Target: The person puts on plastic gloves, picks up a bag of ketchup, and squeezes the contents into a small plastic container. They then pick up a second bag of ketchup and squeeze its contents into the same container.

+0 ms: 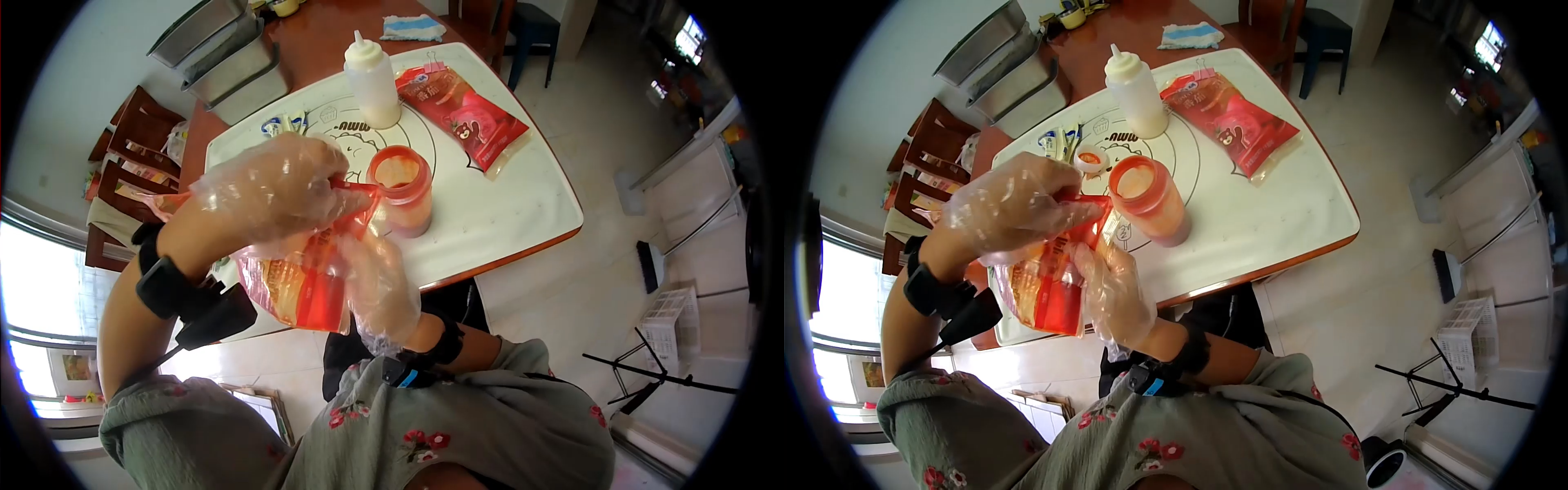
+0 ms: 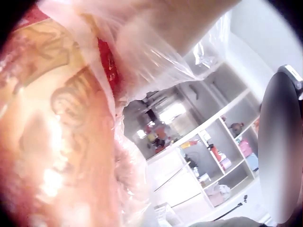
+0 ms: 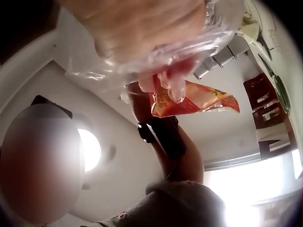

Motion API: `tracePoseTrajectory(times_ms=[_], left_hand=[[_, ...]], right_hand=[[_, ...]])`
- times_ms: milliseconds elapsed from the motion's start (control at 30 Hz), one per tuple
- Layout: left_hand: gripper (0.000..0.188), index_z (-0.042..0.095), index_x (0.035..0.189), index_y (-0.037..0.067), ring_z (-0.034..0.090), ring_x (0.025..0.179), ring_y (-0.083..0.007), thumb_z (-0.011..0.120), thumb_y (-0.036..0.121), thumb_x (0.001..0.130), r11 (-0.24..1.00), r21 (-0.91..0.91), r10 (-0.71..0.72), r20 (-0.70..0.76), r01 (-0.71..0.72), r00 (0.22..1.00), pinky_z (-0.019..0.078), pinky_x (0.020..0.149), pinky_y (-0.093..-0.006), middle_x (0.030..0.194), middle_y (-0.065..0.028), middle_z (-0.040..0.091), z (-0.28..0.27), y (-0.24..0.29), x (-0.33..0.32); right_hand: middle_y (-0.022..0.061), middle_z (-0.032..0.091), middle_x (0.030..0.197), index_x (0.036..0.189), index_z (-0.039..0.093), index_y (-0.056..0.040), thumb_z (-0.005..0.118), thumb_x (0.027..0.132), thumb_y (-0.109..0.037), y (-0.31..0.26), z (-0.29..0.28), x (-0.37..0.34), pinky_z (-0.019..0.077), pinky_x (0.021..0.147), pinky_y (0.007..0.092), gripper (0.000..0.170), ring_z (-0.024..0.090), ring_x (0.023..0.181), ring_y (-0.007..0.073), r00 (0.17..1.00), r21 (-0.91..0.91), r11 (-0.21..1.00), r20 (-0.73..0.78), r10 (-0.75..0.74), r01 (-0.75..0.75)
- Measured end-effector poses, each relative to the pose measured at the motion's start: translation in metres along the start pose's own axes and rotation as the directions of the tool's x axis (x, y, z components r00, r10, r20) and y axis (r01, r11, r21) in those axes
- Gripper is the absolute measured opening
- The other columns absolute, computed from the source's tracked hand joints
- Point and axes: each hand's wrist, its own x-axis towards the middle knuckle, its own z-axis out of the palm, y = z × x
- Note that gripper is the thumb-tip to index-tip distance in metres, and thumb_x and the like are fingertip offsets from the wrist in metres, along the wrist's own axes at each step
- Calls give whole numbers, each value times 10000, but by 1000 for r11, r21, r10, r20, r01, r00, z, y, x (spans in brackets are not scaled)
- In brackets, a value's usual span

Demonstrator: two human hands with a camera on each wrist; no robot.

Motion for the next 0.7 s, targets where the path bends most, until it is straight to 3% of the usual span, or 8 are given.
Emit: tracePoseTrajectory(times_ms=[133,200,267,333,400,433,533,700], left_hand=[[407,569,748,-15,467,538,-201,671,369,831,985,-168,2,-174,-31,985,426,543,-337,622,-132,518,-20,3,-16],[420,589,855,-1,483,588,-157,668,411,833,966,-256,-32,-211,-24,977,439,571,-317,685,-95,558,-19,-3,-24],[420,604,926,-2,521,635,-140,678,401,832,944,-329,-54,-183,-9,982,463,606,-304,734,-77,596,-12,-12,-31],[437,598,1042,-21,566,737,-118,715,335,817,848,-530,-28,-35,5,999,495,691,-289,843,-58,635,-5,-23,-43],[443,594,1069,-34,575,760,-113,728,300,810,729,-683,-2,59,42,998,500,721,-280,872,-59,640,4,-31,-58],[390,603,1060,-36,576,760,-105,710,263,834,821,-571,10,44,17,999,499,707,-285,864,-62,644,9,-37,-63],[319,616,1022,-42,577,746,-93,675,229,864,649,-748,-147,56,139,988,500,692,-276,824,-71,639,18,-36,-77],[264,621,981,-59,560,631,-115,603,195,914,605,-762,-278,67,229,958,465,600,-277,751,-82,620,20,-35,-99]], right_hand=[[14,589,936,1123,535,10,458,963,-123,-26,17,-2,447,787,254,221,533,852,73,1000,19,1000,4,-10,9],[54,606,979,1126,547,24,478,943,-87,-36,8,9,471,811,285,225,567,879,110,958,-368,890,195,-209,269],[65,608,986,1109,561,27,490,934,-76,-46,-6,14,482,791,295,215,569,870,116,977,-394,914,213,-9,94],[74,612,983,1078,572,42,527,924,-83,-56,-14,17,488,764,291,204,580,868,126,986,-600,792,164,-14,111],[77,611,978,1079,570,47,549,921,-97,-93,-2,15,490,755,292,215,588,860,131,984,-541,841,150,92,4],[73,623,962,1077,572,53,558,913,-90,-99,-1,16,492,763,278,218,593,850,124,984,-558,829,124,126,-36],[68,645,928,1076,574,65,591,884,-68,-109,0,16,498,765,247,234,604,823,106,966,-591,797,110,235,-126],[78,643,864,1102,549,74,627,855,-40,-100,0,11,505,607,229,283,610,679,105,927,-636,767,228,297,-89]])
